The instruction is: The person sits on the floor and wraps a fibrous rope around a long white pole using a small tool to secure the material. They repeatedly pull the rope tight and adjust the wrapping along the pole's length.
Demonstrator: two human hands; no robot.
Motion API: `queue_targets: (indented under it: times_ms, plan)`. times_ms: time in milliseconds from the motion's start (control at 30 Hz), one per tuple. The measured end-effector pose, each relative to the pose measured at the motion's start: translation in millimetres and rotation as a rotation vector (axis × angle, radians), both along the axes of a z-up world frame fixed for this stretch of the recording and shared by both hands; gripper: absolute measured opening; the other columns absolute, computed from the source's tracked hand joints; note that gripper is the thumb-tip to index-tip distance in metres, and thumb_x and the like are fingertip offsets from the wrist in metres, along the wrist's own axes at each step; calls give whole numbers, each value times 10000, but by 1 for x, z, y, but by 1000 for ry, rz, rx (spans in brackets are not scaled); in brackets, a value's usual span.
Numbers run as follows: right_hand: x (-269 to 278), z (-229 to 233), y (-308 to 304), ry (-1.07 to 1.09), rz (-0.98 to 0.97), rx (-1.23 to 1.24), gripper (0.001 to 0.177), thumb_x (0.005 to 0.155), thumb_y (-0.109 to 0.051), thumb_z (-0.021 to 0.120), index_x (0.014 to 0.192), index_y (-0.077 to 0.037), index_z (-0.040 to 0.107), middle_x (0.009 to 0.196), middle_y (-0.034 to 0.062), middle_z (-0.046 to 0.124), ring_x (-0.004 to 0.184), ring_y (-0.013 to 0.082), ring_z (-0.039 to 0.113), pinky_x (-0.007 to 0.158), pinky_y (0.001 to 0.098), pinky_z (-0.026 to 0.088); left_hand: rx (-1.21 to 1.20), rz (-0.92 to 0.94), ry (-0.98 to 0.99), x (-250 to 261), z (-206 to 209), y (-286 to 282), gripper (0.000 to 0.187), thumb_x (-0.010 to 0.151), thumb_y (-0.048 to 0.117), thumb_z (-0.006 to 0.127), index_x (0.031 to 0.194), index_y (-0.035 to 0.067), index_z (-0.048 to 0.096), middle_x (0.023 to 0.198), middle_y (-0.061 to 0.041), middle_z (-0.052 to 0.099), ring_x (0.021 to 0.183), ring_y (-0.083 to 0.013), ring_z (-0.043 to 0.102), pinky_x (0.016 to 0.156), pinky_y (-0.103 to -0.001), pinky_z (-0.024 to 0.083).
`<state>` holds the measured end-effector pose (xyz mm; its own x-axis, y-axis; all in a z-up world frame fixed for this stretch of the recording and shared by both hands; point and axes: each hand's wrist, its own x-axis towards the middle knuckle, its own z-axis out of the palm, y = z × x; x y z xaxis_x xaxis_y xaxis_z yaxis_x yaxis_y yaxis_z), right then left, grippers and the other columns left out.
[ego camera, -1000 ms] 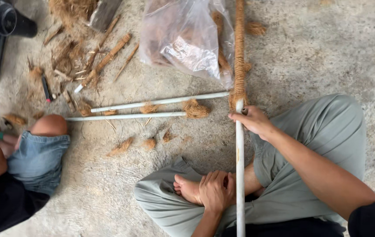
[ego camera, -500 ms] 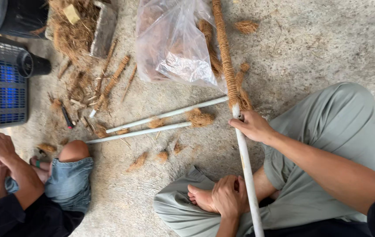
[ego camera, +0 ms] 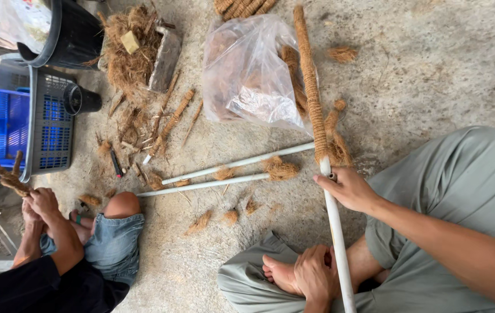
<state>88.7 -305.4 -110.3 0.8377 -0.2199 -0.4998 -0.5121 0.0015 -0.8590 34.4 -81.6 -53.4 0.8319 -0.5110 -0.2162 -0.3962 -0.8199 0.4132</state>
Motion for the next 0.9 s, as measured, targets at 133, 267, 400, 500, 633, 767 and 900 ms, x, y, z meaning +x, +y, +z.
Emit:
queue_targets:
  times_ms: [133,267,400,500,633,767,900]
  plan:
    - [-6,-2,1,-82,-21,13,482,942,-504,589,736,-76,675,560,34,592,470,138,532,439,337,396,-22,-22,-16,0,-3,6,260,851,258,735,686,97,615,690,-61,655,699,-280,642,681,-414,486]
    - [4,-9,-4,41,-30,114,509,962,-511,606,749,-53,679,587,38,565,516,137,513,478,333,393,-31,-10,-8,2,-3,5,231,828,271,741,713,101,636,708,-57,666,708,-271,652,683,-407,488]
    - [0,-7,-1,140,14,67,517,965,-561,574,787,-88,686,606,25,534,491,142,466,465,331,372,3,2,11,2,1,-1,284,855,286,738,685,89,625,699,-69,667,696,-281,646,687,-411,488]
    - [-9,-2,3,-18,-15,37,562,930,-575,565,732,-62,679,550,34,566,434,141,463,421,352,331,14,5,16,3,4,-2,300,902,267,710,684,84,616,701,-72,663,701,-284,642,699,-412,486]
    - [-6,4,0,-1,-15,99,530,944,-547,585,740,-70,692,553,19,561,437,125,465,422,321,347,3,4,10,2,6,0,298,899,251,704,677,77,606,701,-79,660,707,-286,643,693,-416,482]
    - [6,9,-12,214,-90,304,437,946,-501,618,799,-94,677,572,20,571,465,119,507,441,309,387,-34,-2,-6,7,3,-5,256,878,238,716,698,82,625,708,-80,668,700,-289,644,694,-420,491]
    - [-12,17,-1,-5,-65,102,462,942,-489,618,767,-66,683,561,25,562,458,125,509,428,317,376,-1,9,2,1,6,1,254,894,242,715,712,89,627,744,-83,683,733,-294,651,712,-427,496]
